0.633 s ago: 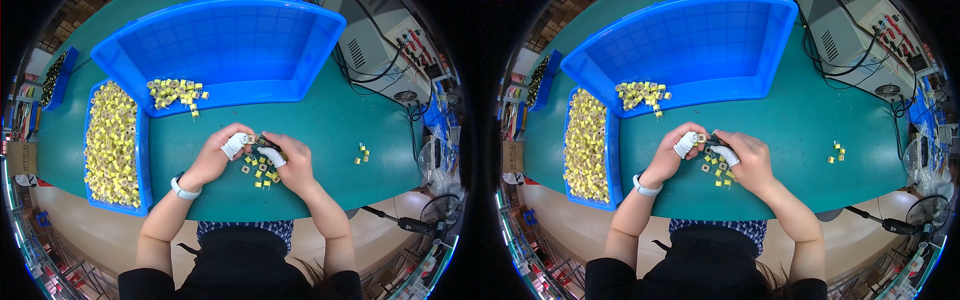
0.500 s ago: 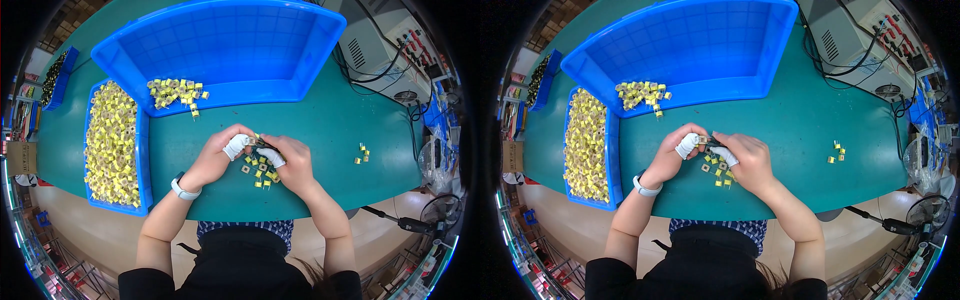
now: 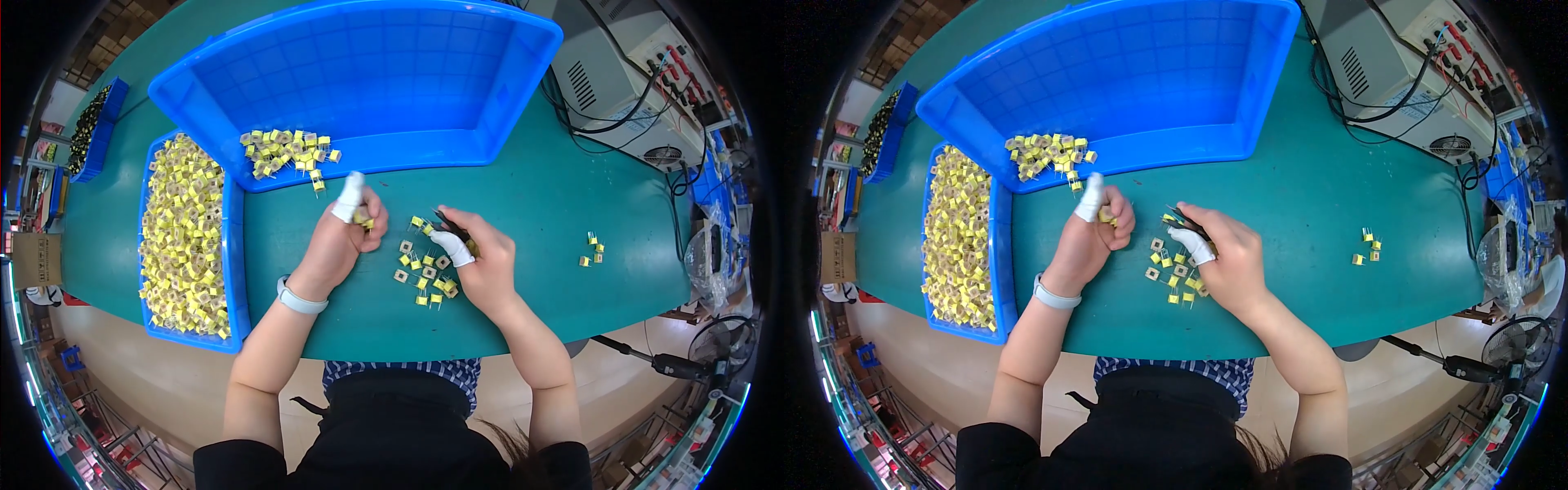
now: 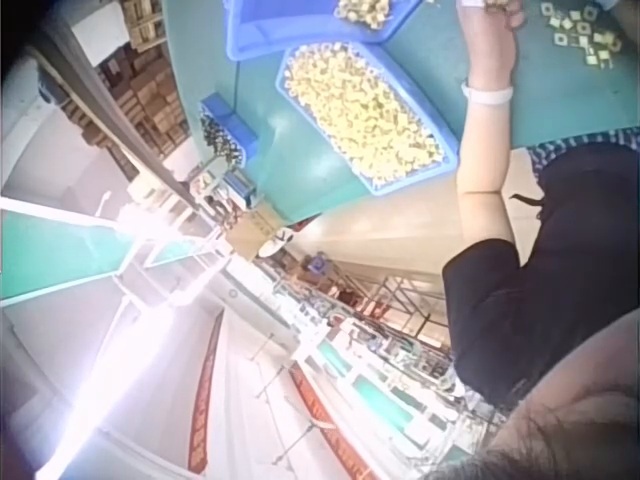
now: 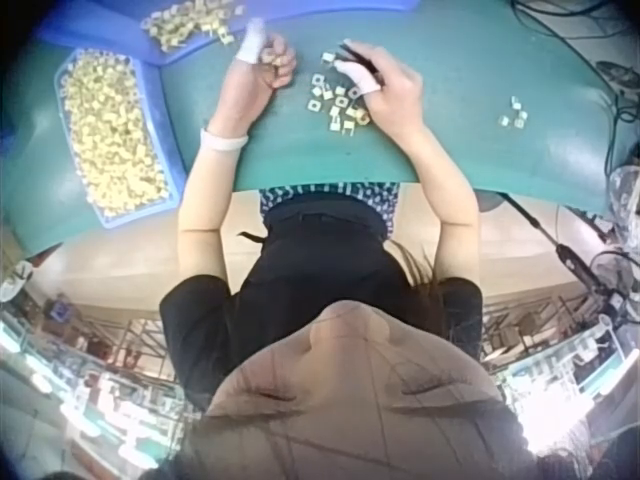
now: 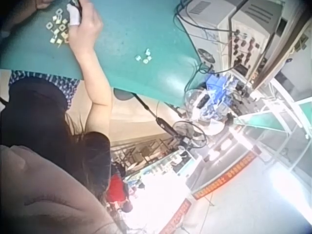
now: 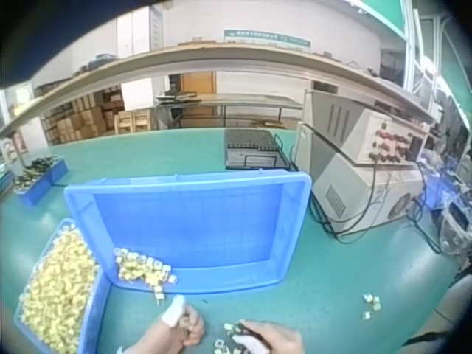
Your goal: The person assembles small yellow components into white cylindrical housings by hand at a workstation.
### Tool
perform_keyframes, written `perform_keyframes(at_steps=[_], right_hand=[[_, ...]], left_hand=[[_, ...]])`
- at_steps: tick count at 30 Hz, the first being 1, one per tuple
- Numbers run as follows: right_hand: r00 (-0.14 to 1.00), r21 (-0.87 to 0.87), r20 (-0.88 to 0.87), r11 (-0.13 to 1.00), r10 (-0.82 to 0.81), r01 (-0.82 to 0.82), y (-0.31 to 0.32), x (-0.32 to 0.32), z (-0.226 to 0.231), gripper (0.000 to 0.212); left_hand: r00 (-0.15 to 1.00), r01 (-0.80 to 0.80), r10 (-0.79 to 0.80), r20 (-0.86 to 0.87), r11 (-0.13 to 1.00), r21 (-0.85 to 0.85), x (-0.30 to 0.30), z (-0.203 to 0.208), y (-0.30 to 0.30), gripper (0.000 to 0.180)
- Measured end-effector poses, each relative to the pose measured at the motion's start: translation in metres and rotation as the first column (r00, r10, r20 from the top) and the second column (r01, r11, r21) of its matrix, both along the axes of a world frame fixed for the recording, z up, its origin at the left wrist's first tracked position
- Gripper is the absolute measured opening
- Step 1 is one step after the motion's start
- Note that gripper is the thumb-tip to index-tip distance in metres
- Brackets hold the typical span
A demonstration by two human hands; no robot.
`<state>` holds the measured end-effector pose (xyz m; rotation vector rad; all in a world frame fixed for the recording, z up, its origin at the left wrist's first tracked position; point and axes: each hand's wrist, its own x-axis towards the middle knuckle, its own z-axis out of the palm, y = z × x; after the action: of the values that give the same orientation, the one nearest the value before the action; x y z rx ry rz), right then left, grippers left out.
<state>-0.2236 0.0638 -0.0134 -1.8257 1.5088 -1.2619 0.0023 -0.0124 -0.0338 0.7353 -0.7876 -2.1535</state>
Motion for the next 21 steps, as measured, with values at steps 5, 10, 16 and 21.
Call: perform_keyframes(at_steps=[5, 10, 16, 21], right_hand=[[1.0, 0.004, -0.009, 1.0, 0.0, 0.0, 0.001, -0.003, -0.001, 0.029], [1.0, -0.006, 0.006, 1.0, 0.002, -0.002, 0.001, -0.002, 0.001, 0.029], [1.0, 0.007, 0.002, 1.0, -0.001, 0.001, 0.0, -0.003, 0.001, 0.03], [0.999, 0.065, 0.043, 0.997, 0.029, -0.031, 0.0, -0.001, 0.0, 0.03]], left_hand=[[0.681, 0.246, 0.26, 0.684, 0.799, -0.549, -0.028, 0.021, 0.006, 0.017], [0.508, 0.552, 0.498, 0.703, 0.439, -0.709, -0.035, 0.016, 0.013, 0.024], [0.555, 0.517, 0.455, 0.696, 0.467, -0.717, -0.033, 0.018, 0.015, 0.025], [0.669, 0.407, 0.368, 0.646, 0.546, -0.732, -0.028, 0.013, 0.013, 0.022]])
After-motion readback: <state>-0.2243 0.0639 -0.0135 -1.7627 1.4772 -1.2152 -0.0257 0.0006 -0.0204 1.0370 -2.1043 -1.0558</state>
